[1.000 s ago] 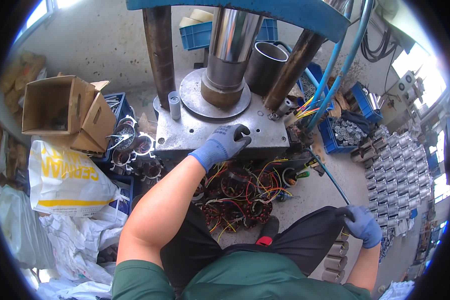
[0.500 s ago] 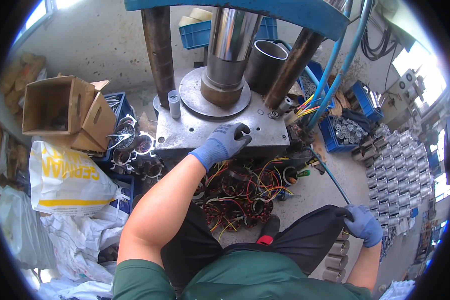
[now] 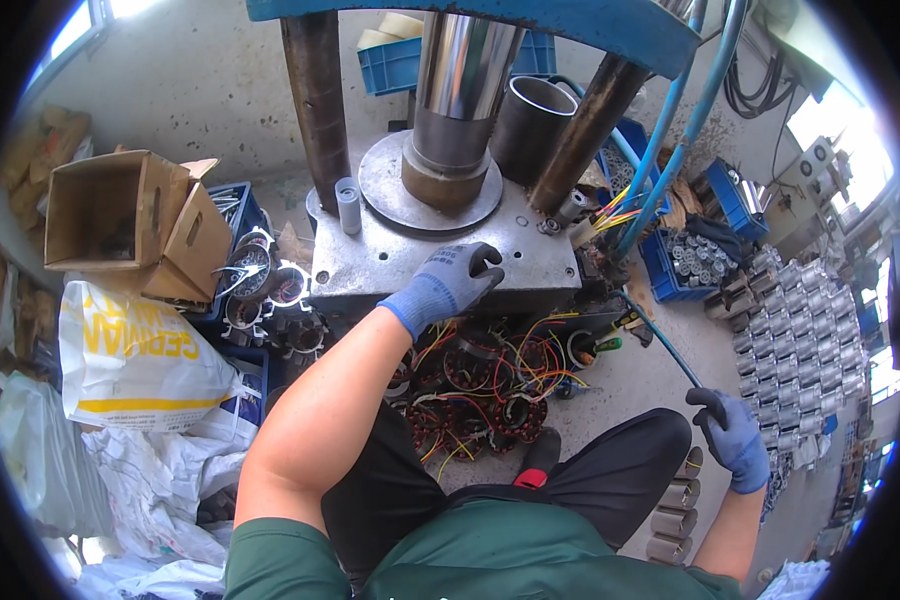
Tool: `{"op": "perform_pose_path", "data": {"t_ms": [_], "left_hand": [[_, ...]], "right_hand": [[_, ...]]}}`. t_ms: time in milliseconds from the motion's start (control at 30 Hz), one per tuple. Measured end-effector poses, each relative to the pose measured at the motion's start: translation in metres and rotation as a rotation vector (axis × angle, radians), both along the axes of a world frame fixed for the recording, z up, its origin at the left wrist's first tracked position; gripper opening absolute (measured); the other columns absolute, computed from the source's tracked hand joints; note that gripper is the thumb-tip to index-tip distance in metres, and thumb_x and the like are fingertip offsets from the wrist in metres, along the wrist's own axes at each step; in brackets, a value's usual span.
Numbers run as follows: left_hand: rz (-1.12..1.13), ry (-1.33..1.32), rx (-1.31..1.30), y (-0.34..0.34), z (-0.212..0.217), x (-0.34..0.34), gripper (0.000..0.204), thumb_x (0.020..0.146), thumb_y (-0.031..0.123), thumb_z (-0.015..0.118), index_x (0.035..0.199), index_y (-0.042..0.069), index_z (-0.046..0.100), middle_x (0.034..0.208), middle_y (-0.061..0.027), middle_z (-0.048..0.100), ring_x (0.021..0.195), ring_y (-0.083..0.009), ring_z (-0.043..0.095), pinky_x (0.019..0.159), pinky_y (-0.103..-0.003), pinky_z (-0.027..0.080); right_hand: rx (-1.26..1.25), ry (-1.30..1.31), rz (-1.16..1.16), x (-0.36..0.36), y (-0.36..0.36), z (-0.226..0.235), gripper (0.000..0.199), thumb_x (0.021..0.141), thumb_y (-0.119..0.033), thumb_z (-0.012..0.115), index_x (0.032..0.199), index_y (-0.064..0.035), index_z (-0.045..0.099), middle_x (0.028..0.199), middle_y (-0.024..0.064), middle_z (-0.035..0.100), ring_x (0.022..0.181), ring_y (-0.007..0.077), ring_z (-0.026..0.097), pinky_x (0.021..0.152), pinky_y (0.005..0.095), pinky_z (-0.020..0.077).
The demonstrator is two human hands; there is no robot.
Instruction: Assembling components of an electrical motor using an industrial press and hand tools.
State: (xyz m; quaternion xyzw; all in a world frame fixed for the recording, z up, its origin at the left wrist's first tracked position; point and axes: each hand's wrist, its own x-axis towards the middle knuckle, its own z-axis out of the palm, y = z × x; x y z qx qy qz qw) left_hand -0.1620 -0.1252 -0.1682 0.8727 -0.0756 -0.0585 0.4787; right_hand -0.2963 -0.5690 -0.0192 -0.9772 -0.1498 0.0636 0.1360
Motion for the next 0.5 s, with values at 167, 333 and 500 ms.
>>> {"op": "perform_pose_path", "data": {"t_ms": [167, 333, 500], "left_hand": [[0.005, 0.013, -0.007, 0.001, -0.001, 0.001, 0.04, 0.099, 0.034, 0.066, 0.13, 0.007, 0.064, 0.104, -0.0148, 0.072, 0.096, -0.0205, 0.068, 0.089, -0.036, 0.052], [0.014, -0.054, 0.042, 0.003, -0.002, 0.0, 0.04, 0.1, 0.034, 0.066, 0.13, 0.008, 0.063, 0.104, -0.0145, 0.073, 0.096, -0.0214, 0.068, 0.089, -0.036, 0.053], [0.015, -0.111, 0.039, -0.001, 0.001, 0.001, 0.04, 0.098, 0.03, 0.067, 0.129, 0.005, 0.065, 0.113, -0.0164, 0.073, 0.107, -0.027, 0.069, 0.094, -0.038, 0.053]], "right_hand": [[-0.054, -0.164, 0.04, -0.004, 0.003, -0.001, 0.026, 0.084, -0.002, 0.065, 0.109, -0.007, 0.073, 0.104, 0.0112, 0.074, 0.097, 0.0309, 0.069, 0.087, 0.0394, 0.0537], [-0.068, 0.028, 0.022, 0.005, -0.006, 0.002, 0.03, 0.087, 0.003, 0.061, 0.113, -0.005, 0.072, 0.101, 0.0125, 0.074, 0.095, 0.0263, 0.071, 0.084, 0.0357, 0.0556], [-0.059, -0.452, 0.012, 0.042, -0.018, 0.015, 0.032, 0.093, 0.002, 0.063, 0.124, -0.0053, 0.069, 0.114, 0.0147, 0.074, 0.103, 0.0275, 0.07, 0.094, 0.0378, 0.054]]}}
